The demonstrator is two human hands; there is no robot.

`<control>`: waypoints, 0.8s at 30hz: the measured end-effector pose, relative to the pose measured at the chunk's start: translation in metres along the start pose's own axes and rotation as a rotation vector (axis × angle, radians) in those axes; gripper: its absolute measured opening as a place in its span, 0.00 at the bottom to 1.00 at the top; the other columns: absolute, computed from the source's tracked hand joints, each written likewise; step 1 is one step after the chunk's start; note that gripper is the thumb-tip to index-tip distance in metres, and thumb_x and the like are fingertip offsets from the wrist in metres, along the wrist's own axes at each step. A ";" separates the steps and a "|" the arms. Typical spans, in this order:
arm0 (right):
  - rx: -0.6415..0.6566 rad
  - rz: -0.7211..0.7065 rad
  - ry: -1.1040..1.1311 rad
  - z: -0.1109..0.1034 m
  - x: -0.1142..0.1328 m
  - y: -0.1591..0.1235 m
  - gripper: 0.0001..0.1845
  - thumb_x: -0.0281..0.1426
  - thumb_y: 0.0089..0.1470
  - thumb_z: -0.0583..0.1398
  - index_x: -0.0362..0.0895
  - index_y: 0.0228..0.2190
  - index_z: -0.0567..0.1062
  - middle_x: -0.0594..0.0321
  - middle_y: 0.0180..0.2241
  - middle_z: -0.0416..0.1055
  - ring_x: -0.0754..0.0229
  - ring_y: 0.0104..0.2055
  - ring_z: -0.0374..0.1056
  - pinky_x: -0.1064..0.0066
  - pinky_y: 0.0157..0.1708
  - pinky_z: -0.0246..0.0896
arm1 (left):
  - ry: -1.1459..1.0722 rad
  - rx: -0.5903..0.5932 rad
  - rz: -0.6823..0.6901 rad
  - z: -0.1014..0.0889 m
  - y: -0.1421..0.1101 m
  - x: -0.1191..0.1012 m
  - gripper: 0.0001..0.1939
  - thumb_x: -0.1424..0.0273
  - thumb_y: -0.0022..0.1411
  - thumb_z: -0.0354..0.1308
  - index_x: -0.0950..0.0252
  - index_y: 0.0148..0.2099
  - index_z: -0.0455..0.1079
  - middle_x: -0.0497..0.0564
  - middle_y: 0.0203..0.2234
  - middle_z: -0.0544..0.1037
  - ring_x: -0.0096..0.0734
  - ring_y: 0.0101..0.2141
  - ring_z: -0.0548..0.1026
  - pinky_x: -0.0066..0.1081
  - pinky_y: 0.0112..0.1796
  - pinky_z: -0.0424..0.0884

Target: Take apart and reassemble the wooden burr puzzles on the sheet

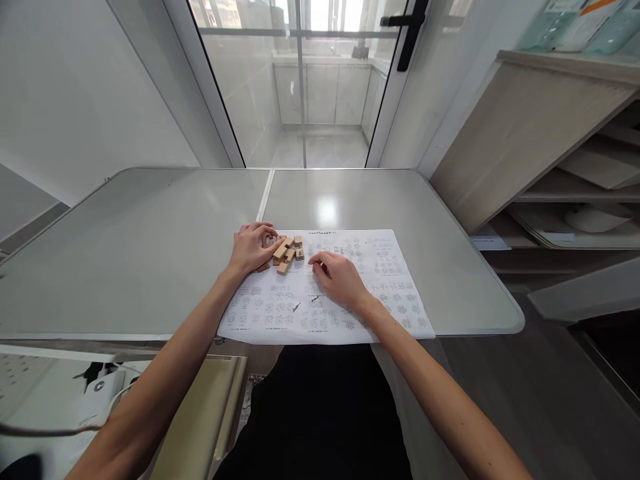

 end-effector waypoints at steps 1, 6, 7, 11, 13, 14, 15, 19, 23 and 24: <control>-0.001 0.000 -0.001 0.000 0.000 0.000 0.10 0.30 0.69 0.56 0.48 0.41 0.78 0.61 0.34 0.78 0.59 0.29 0.68 0.65 0.30 0.63 | -0.001 -0.007 -0.010 0.001 0.000 0.001 0.14 0.52 0.65 0.65 0.56 0.41 0.78 0.52 0.55 0.81 0.53 0.58 0.71 0.50 0.58 0.63; -0.006 0.004 -0.010 0.000 0.001 0.000 0.10 0.30 0.69 0.56 0.47 0.41 0.78 0.60 0.35 0.79 0.59 0.30 0.69 0.65 0.30 0.63 | 0.003 -0.049 -0.059 0.003 0.002 0.005 0.14 0.53 0.65 0.66 0.58 0.39 0.77 0.53 0.52 0.81 0.52 0.56 0.72 0.48 0.58 0.64; -0.007 0.004 -0.009 0.000 0.001 0.000 0.10 0.29 0.68 0.56 0.47 0.41 0.78 0.60 0.36 0.79 0.59 0.30 0.69 0.65 0.31 0.63 | 0.010 -0.066 -0.082 0.003 0.002 0.007 0.14 0.53 0.64 0.66 0.58 0.40 0.78 0.54 0.51 0.81 0.52 0.56 0.71 0.48 0.58 0.64; -0.007 0.001 -0.002 -0.001 0.001 0.000 0.10 0.29 0.69 0.55 0.47 0.41 0.78 0.60 0.37 0.79 0.59 0.30 0.69 0.64 0.31 0.63 | 0.042 -0.127 -0.155 0.001 0.002 0.012 0.13 0.57 0.67 0.63 0.58 0.47 0.79 0.57 0.51 0.79 0.55 0.57 0.70 0.50 0.57 0.65; -0.004 0.002 0.002 -0.001 0.001 0.000 0.10 0.30 0.69 0.55 0.47 0.41 0.78 0.60 0.36 0.79 0.59 0.29 0.68 0.64 0.30 0.63 | 0.051 -0.138 -0.165 0.000 0.002 0.014 0.12 0.60 0.69 0.61 0.56 0.49 0.80 0.58 0.52 0.78 0.55 0.57 0.70 0.51 0.58 0.64; -0.002 0.002 0.003 -0.001 0.001 0.000 0.10 0.30 0.69 0.55 0.47 0.41 0.78 0.60 0.36 0.79 0.59 0.29 0.68 0.64 0.30 0.63 | 0.052 -0.138 -0.163 0.000 0.001 0.015 0.11 0.61 0.69 0.60 0.56 0.48 0.81 0.57 0.53 0.78 0.55 0.57 0.70 0.51 0.58 0.64; -0.001 0.003 0.004 -0.001 0.002 0.000 0.10 0.30 0.69 0.55 0.47 0.41 0.78 0.60 0.35 0.79 0.59 0.28 0.68 0.64 0.30 0.63 | 0.050 -0.136 -0.155 0.000 0.001 0.015 0.11 0.61 0.70 0.59 0.55 0.47 0.82 0.57 0.54 0.78 0.55 0.58 0.70 0.52 0.58 0.64; -0.001 0.000 0.003 -0.001 0.003 0.000 0.10 0.31 0.69 0.55 0.47 0.41 0.77 0.59 0.36 0.80 0.59 0.28 0.68 0.63 0.30 0.64 | 0.034 -0.093 -0.046 0.002 0.000 0.010 0.12 0.59 0.71 0.58 0.54 0.43 0.83 0.53 0.55 0.80 0.54 0.61 0.67 0.53 0.61 0.61; -0.003 -0.010 -0.003 0.000 0.002 0.000 0.10 0.30 0.69 0.55 0.48 0.41 0.78 0.60 0.37 0.80 0.59 0.28 0.68 0.64 0.29 0.64 | 0.025 -0.049 -0.005 0.002 0.000 0.005 0.11 0.56 0.68 0.62 0.54 0.41 0.82 0.53 0.50 0.81 0.54 0.60 0.67 0.54 0.61 0.60; -0.004 -0.011 -0.001 0.000 0.002 0.000 0.10 0.30 0.69 0.55 0.48 0.41 0.78 0.60 0.36 0.80 0.59 0.28 0.68 0.64 0.30 0.64 | 0.027 -0.046 -0.017 0.001 0.000 0.005 0.11 0.55 0.67 0.63 0.54 0.41 0.82 0.54 0.50 0.81 0.55 0.59 0.68 0.54 0.60 0.61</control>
Point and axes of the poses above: each hand's wrist, its own y-axis towards the middle knuckle, its own z-axis out of the palm, x = y × z, the point moved 4 cm from there along y, towards the middle knuckle
